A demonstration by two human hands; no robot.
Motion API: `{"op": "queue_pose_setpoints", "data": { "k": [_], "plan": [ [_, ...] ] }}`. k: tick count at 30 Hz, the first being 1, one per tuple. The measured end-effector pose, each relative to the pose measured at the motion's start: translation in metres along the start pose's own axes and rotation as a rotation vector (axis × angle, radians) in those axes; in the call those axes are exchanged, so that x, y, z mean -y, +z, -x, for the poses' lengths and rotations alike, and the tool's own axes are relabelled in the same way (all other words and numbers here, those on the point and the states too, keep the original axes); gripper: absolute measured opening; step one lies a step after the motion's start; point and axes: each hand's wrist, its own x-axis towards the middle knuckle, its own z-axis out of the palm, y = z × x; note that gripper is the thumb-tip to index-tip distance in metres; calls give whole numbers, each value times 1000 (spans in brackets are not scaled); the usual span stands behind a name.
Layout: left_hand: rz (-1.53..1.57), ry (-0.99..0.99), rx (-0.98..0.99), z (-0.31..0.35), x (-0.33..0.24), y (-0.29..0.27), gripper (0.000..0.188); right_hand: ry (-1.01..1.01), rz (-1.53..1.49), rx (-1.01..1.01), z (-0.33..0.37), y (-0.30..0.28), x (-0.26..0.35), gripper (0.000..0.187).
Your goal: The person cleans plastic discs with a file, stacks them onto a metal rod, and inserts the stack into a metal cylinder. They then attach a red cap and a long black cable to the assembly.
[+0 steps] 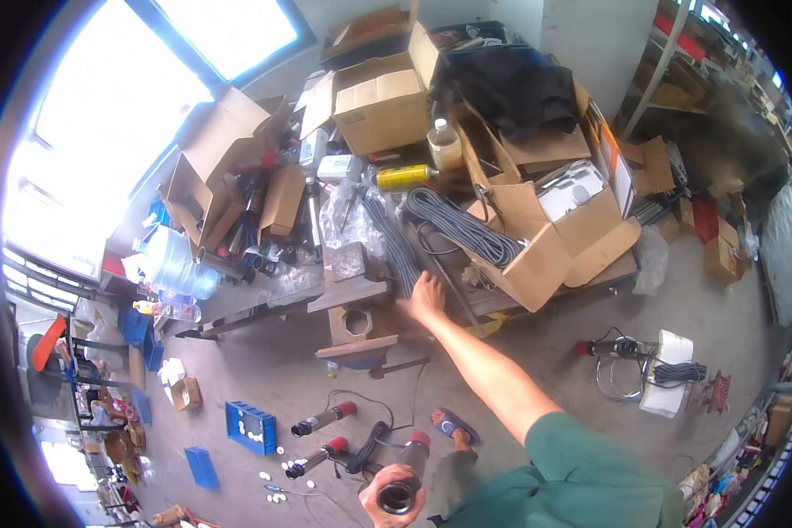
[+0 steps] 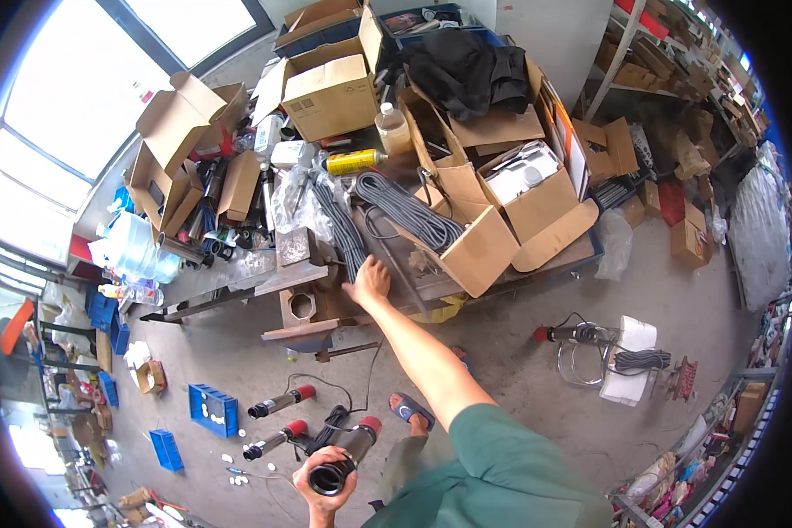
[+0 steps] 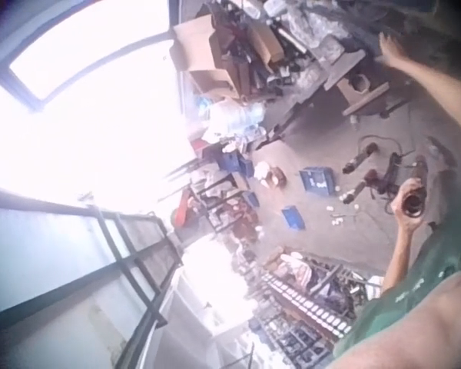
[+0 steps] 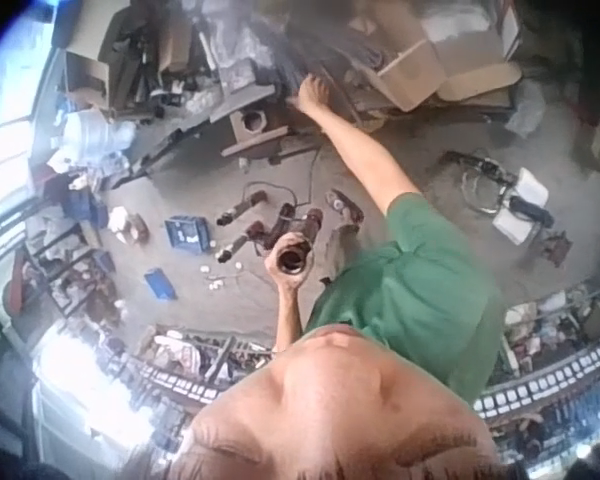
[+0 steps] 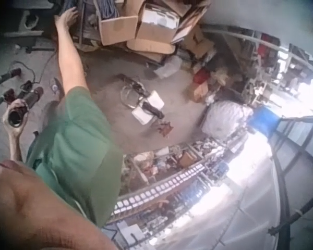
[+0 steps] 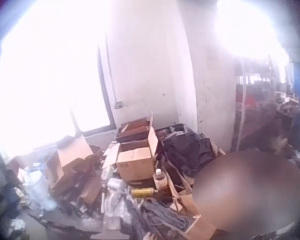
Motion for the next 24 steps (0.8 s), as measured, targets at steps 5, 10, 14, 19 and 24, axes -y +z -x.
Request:
{"op": "queue_pose_setpoints", "data": {
  "k": [5, 10, 14, 19, 24],
  "plan": [
    [13, -49, 37, 15, 1, -12, 37, 150, -151, 177, -40, -38, 24, 50],
    [69, 1, 186, 22, 21, -19, 36, -61, -586, 160, -26, -126, 6, 49],
    [60, 21, 314, 34, 28, -29, 39, -145, -1001, 278, 147, -217, 2, 40],
    [93, 147, 735, 37, 12, 36, 41, -63, -984, 137, 362, -325, -84, 87],
    [75, 174, 1182, 39, -11, 105, 41, -45, -960, -202, 466, -344, -160, 77]
  ]
}}
